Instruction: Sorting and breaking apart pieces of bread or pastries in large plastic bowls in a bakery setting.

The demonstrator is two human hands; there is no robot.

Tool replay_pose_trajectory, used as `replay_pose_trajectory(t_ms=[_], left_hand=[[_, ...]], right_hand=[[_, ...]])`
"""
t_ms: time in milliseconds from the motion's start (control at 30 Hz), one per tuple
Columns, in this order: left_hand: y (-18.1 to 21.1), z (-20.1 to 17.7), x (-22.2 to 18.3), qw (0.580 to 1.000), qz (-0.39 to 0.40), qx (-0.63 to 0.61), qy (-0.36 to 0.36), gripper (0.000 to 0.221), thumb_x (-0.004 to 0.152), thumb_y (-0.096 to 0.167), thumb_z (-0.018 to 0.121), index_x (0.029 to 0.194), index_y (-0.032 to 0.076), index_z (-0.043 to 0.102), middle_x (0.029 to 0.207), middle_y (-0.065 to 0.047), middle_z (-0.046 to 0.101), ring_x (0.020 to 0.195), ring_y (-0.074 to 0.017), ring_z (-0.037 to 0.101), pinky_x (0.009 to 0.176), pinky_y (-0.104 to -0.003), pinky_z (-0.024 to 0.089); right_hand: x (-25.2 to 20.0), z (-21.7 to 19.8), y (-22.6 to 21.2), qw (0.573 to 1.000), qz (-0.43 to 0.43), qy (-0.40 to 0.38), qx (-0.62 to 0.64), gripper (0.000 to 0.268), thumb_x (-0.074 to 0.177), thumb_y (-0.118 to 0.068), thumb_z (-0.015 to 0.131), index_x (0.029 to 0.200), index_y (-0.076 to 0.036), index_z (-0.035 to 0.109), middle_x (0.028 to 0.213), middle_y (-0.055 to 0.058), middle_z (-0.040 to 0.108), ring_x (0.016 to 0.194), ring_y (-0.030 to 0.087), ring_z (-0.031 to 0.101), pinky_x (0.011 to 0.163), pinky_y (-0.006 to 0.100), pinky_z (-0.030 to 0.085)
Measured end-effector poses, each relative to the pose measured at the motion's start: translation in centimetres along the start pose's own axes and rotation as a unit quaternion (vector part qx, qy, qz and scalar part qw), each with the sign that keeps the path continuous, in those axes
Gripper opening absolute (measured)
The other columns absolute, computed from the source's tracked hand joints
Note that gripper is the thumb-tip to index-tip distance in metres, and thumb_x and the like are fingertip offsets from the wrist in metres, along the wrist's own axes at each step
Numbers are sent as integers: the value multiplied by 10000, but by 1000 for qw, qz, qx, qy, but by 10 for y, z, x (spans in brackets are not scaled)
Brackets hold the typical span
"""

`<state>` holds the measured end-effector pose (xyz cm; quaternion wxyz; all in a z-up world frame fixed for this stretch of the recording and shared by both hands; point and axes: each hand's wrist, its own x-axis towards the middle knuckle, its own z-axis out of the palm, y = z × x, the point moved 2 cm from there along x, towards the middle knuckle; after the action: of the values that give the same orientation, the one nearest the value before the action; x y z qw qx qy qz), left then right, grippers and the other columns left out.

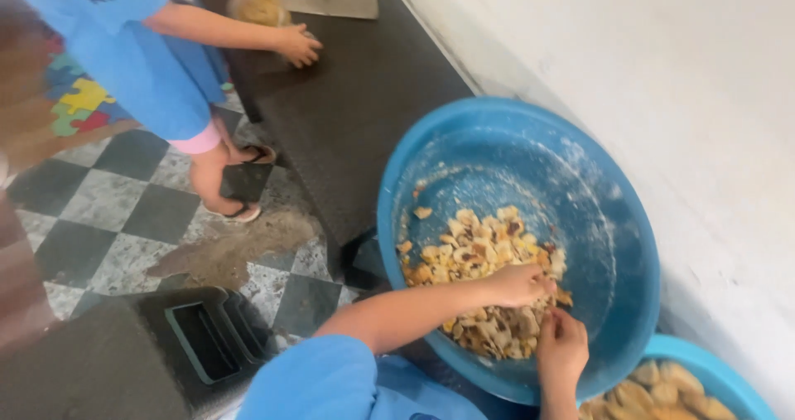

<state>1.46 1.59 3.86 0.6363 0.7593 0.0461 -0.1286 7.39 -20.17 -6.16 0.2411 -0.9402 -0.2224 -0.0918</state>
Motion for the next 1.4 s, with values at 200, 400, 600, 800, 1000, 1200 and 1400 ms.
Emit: replay_pose_trajectory(t_ms=[200, 400, 600, 800, 1000, 1200, 1400], left_hand=[[5, -12, -9, 996, -81, 13, -28, 597, 1082, 100, 447, 1668, 94, 337, 1260, -234, 653, 497, -191, 410, 427, -332, 320], [-54, 14, 67, 985, 42, 132, -103, 865, 934, 567, 456, 1597, 13, 421, 1678, -198, 417, 1454, -401, 500, 1102, -458, 462], [-70, 33, 74, 981, 101, 84, -139, 495, 1013, 506, 464, 1208, 124, 711, 1071, -116, 742, 888, -273, 693, 788, -397, 528], [-95, 44, 89, 972, 124, -91, -177, 481, 954, 558, 623, 1157, 132, 715, 850, -79, 747, 747, -226, 694, 758, -372, 549], [-45, 18, 39, 995, 74, 72, -11, 218, 1088, 162, 586, 1173, 63, 761, 946, -110, 733, 652, -135, 562, 628, -256, 504], [-24, 11, 13, 997, -7, 62, 36, 250, 1100, 288, 568, 1170, 93, 709, 1020, -103, 753, 655, -149, 616, 656, -308, 524], [-47, 28, 29, 996, -6, 41, -85, 285, 1127, 319, 450, 1048, 89, 598, 808, -134, 722, 724, -258, 703, 675, -402, 532]], right_hand=[[13, 0, -24, 993, 65, -96, -19, 632, 918, -119, 590, 1549, -114, 567, 1463, 176, 594, 1328, 377, 487, 882, 643, 532], [2, 0, -30, 991, 60, -78, -85, 454, 1050, -405, 655, 1379, -100, 726, 1035, 90, 808, 922, 286, 772, 850, 451, 599], [0, -35, -76, 959, 260, -103, -45, 385, 1119, -413, 600, 1241, -124, 823, 961, 138, 795, 859, 368, 713, 827, 504, 534], [-10, -65, -99, 876, 445, 21, 186, 282, 966, -222, 522, 1035, -174, 791, 634, 88, 481, 491, 281, 383, 512, 463, 348], [5, -3, -16, 981, -23, -39, 190, 359, 853, 76, 581, 1155, 164, 755, 1259, 282, 743, 962, 319, 712, 760, 456, 514], [-10, -25, -64, 996, 9, -91, -17, 763, 895, -461, 735, 1565, -145, 554, 1063, 109, 710, 998, 260, 680, 747, 498, 603], [-18, -19, -40, 989, 128, -64, 26, 285, 1037, -350, 587, 1199, -214, 778, 882, 46, 761, 898, 305, 709, 831, 426, 511]])
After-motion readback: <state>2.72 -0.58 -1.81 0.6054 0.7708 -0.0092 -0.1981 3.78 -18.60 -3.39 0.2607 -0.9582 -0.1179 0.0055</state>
